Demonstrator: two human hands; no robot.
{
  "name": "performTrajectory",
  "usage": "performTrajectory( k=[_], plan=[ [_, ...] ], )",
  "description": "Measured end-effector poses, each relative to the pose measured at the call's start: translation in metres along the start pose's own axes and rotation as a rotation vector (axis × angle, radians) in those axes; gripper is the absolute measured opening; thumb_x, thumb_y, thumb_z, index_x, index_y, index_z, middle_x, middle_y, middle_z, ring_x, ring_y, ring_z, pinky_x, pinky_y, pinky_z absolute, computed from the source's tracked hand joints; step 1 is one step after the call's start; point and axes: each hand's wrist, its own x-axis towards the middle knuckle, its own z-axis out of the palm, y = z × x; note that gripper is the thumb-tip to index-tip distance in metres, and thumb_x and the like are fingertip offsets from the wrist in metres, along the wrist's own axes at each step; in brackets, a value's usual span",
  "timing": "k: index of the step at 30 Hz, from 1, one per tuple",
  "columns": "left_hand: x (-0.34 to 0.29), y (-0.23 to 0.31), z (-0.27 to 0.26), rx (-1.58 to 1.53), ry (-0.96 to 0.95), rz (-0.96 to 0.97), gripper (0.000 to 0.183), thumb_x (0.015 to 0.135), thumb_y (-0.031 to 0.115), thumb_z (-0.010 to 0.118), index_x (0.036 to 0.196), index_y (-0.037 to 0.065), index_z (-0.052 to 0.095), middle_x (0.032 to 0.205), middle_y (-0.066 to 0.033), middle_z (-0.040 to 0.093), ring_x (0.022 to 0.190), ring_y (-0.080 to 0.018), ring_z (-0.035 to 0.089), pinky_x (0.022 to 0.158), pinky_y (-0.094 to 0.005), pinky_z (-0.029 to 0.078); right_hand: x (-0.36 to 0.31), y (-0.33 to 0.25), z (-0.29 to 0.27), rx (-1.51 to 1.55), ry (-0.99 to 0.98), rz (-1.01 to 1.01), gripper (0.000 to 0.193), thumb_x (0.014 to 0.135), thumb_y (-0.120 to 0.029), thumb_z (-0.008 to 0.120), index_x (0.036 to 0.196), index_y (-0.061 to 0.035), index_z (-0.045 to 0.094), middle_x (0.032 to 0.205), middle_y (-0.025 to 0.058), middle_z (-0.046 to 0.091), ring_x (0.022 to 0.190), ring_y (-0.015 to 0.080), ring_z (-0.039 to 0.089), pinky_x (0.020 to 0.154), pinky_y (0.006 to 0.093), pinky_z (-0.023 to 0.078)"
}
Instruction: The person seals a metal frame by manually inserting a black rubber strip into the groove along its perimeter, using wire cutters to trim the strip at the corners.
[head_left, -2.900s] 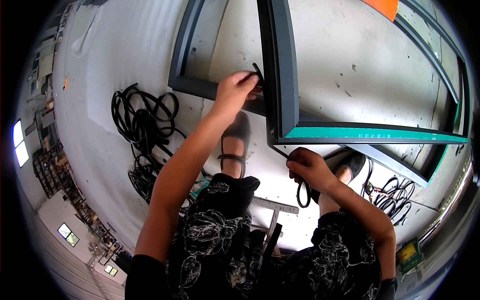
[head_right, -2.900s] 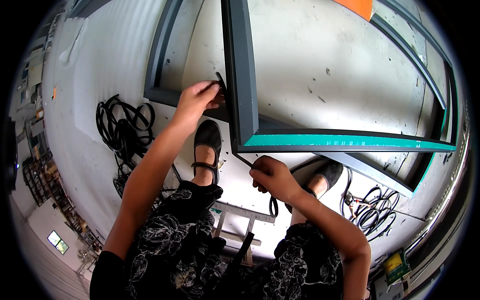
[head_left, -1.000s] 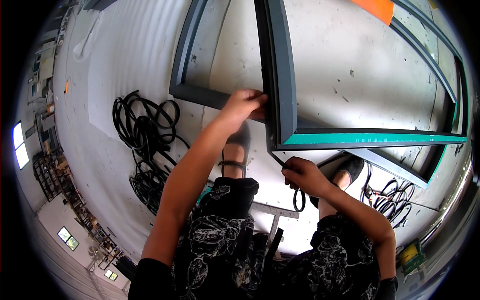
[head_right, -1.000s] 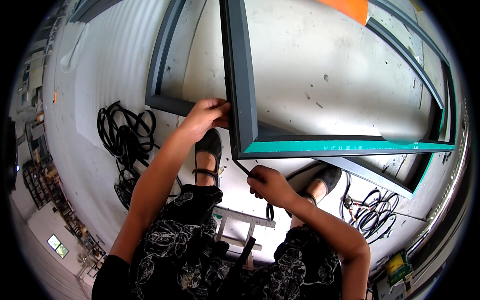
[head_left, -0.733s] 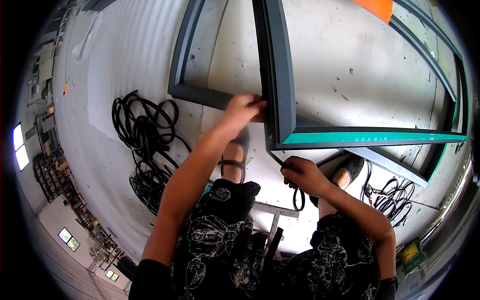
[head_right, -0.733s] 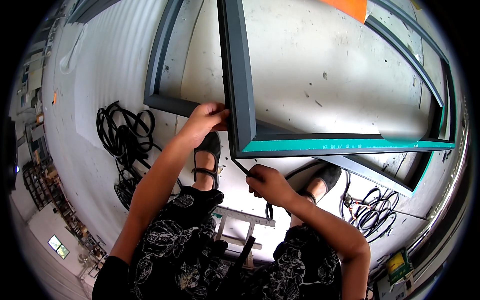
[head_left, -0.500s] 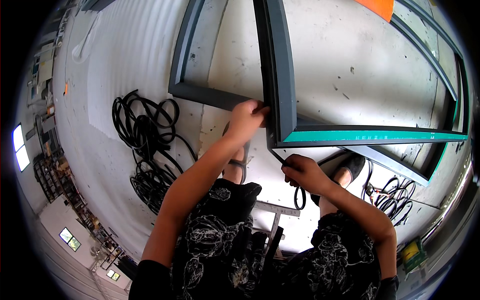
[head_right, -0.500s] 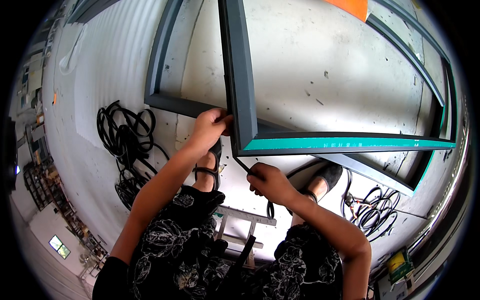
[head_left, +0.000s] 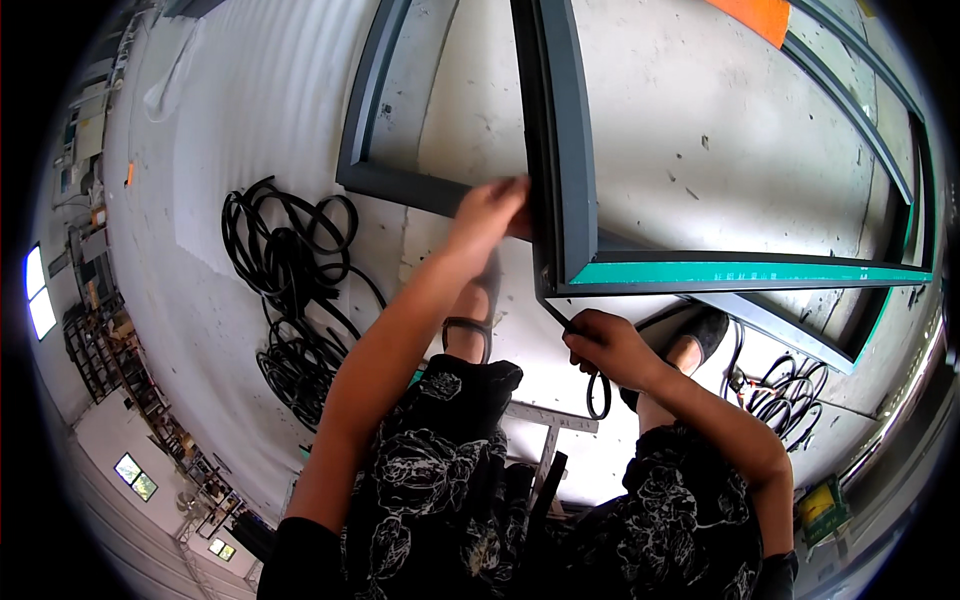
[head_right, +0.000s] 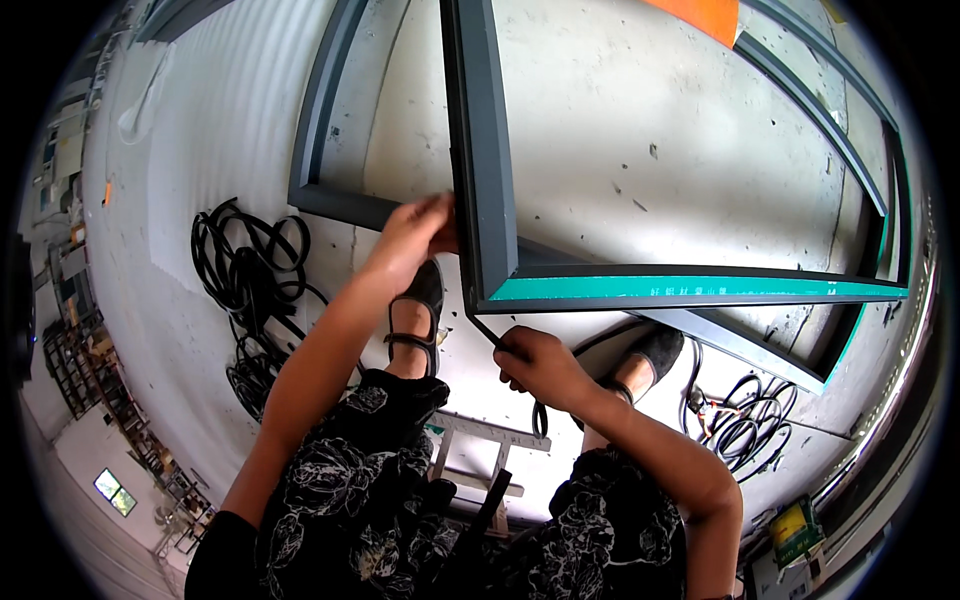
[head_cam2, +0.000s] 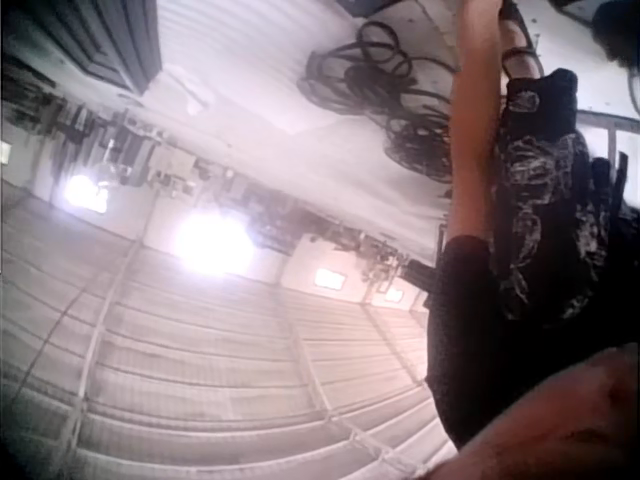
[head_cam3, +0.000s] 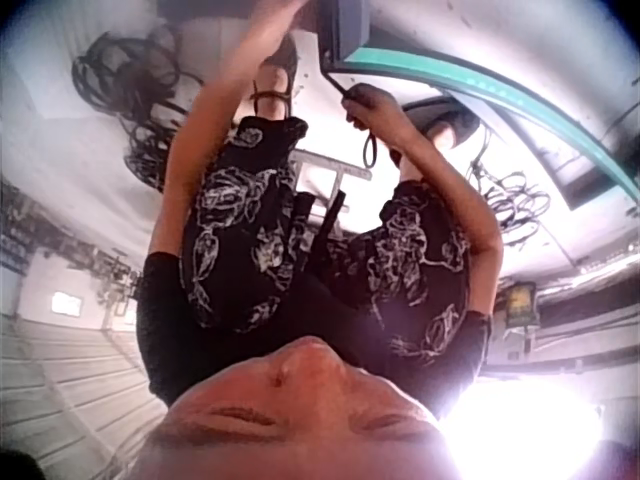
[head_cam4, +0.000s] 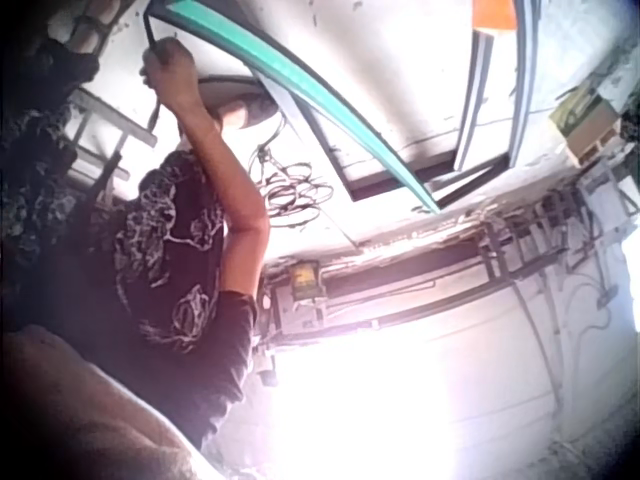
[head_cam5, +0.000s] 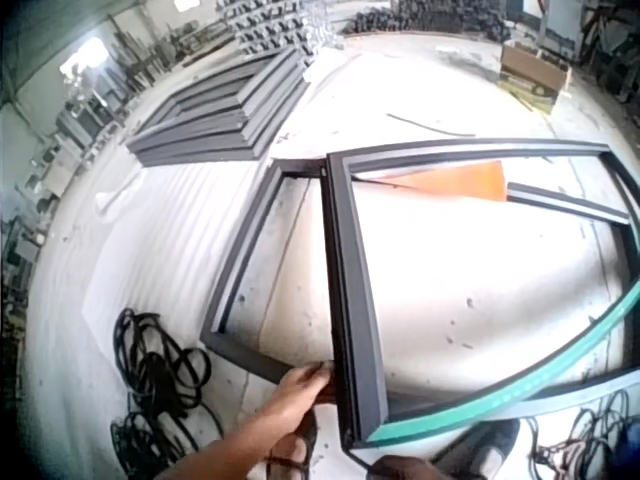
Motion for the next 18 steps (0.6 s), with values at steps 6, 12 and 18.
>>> performTrajectory(
  k=[6,12,18],
  plan=[
    [0.018,0.012,0.003,0.093,0.114,0.053,0.029,0.095,0.028,0.054,0.103,0.002,0.062,0.085,-0.0035,0.065,0.073,-0.0124,0.062,0.069,-0.027,0.052,0.001,-0.001,0.0,0.049,-0.029,0.036,0.021,0.092,-0.019,0.055,0.098,0.0018,0.055,0.074,0.0074,0.06,0.064,0.0111,0.059,0.058,0.026,0.049],
    [0.008,0.019,0.002,-0.043,0.061,-0.034,0.026,0.095,0.023,0.053,0.105,0.001,0.061,0.089,-0.0049,0.065,0.077,-0.0136,0.063,0.074,-0.0274,0.052,-0.032,-0.016,-0.02,0.21,-0.242,0.225,0.029,0.094,-0.024,0.055,0.11,-0.0001,0.056,0.076,0.0083,0.064,0.063,0.0118,0.061,0.056,0.0259,0.05],
    [-0.051,-0.02,-0.016,0.141,-0.17,-0.143,0.029,0.095,0.019,0.053,0.112,-0.004,0.057,0.1,-0.0114,0.065,0.091,-0.0184,0.065,0.087,-0.0317,0.051,-0.059,-0.023,-0.058,0.069,-0.314,0.304,0.031,0.096,-0.028,0.05,0.107,-0.0016,0.063,0.069,0.0065,0.064,0.055,0.0114,0.058,0.051,0.0242,0.045]
  ],
)
